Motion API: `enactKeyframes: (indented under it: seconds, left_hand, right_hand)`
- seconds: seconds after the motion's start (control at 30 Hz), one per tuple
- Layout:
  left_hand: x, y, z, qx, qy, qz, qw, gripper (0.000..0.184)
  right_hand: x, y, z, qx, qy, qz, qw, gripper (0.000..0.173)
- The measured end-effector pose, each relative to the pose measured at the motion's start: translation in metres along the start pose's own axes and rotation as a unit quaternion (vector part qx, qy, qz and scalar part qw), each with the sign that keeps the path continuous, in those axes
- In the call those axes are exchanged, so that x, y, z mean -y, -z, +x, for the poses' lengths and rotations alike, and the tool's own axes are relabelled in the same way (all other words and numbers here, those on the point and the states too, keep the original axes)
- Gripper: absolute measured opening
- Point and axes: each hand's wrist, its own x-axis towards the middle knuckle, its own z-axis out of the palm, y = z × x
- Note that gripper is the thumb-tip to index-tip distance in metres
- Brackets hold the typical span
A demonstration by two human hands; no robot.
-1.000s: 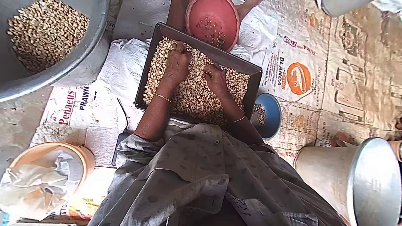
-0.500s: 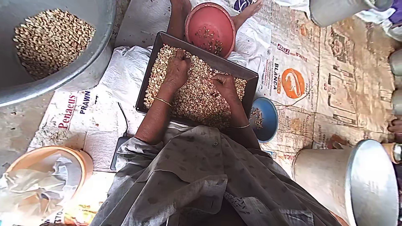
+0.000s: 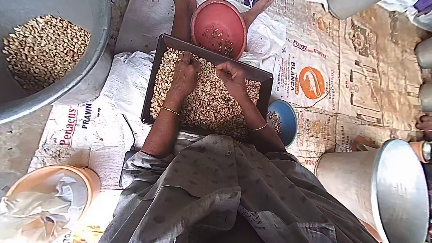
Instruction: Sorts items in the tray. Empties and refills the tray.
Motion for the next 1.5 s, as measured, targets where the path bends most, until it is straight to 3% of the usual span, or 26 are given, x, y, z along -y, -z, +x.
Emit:
enactKeyframes:
  seconds: [0.07,0.1,0.17,0.23,0.3,0.43,0.5,0.6,0.7,0.8,0.9,1.1,1.5]
  left_hand:
    - [-0.001,-0.001,-0.002,-0.008,-0.049,-0.014,0.999,0.021]
    - [0.0,-0.003,-0.002,0.001,-0.073,-0.017,0.997,0.021]
    - [0.0,-0.007,-0.002,0.031,-0.099,-0.012,0.995,0.02]
    - [0.0,-0.008,-0.001,0.06,-0.089,0.011,0.994,0.019]
    - [-0.003,-0.007,-0.002,0.081,-0.072,0.026,0.994,0.02]
    - [-0.003,-0.007,0.0,0.066,-0.051,0.02,0.996,0.024]
    - [-0.002,-0.009,0.0,0.063,-0.044,0.021,0.997,0.023]
    - [-0.001,-0.009,-0.001,0.058,-0.038,0.022,0.997,0.023]
    - [-0.001,-0.007,-0.001,0.052,-0.036,0.029,0.998,0.021]
    - [-0.001,-0.006,0.0,0.051,-0.026,0.03,0.998,0.022]
    - [-0.001,-0.008,0.0,0.056,-0.026,0.034,0.998,0.021]
    - [0.0,-0.009,0.001,0.054,-0.026,0.036,0.998,0.021]
    - [0.001,-0.009,0.001,0.056,-0.025,0.029,0.998,0.02]
  right_hand:
    - [-0.002,-0.018,-0.024,0.164,0.068,-0.145,0.973,0.023]
    - [-0.008,-0.021,-0.034,0.198,0.078,-0.2,0.957,0.022]
    - [-0.023,-0.012,-0.048,0.176,0.059,-0.253,0.949,0.013]
    - [-0.029,0.011,-0.053,0.156,-0.01,-0.271,0.95,0.013]
    - [-0.027,0.034,-0.06,0.192,-0.094,-0.236,0.948,0.016]
    - [0.002,0.062,-0.057,0.295,-0.174,-0.016,0.939,0.018]
    - [0.013,0.058,-0.04,0.224,-0.182,-0.012,0.957,0.022]
    - [-0.01,0.041,-0.002,0.091,-0.111,-0.177,0.974,0.026]
    - [-0.025,0.016,0.013,0.082,-0.124,-0.31,0.939,0.027]
    - [-0.024,-0.001,0.011,0.072,-0.152,-0.353,0.921,0.022]
    - [-0.026,0.005,0.008,0.071,-0.211,-0.292,0.93,0.022]
    - [-0.032,0.028,-0.002,0.07,-0.218,-0.101,0.968,0.018]
    - [-0.014,0.048,-0.005,0.122,-0.256,-0.002,0.959,0.013]
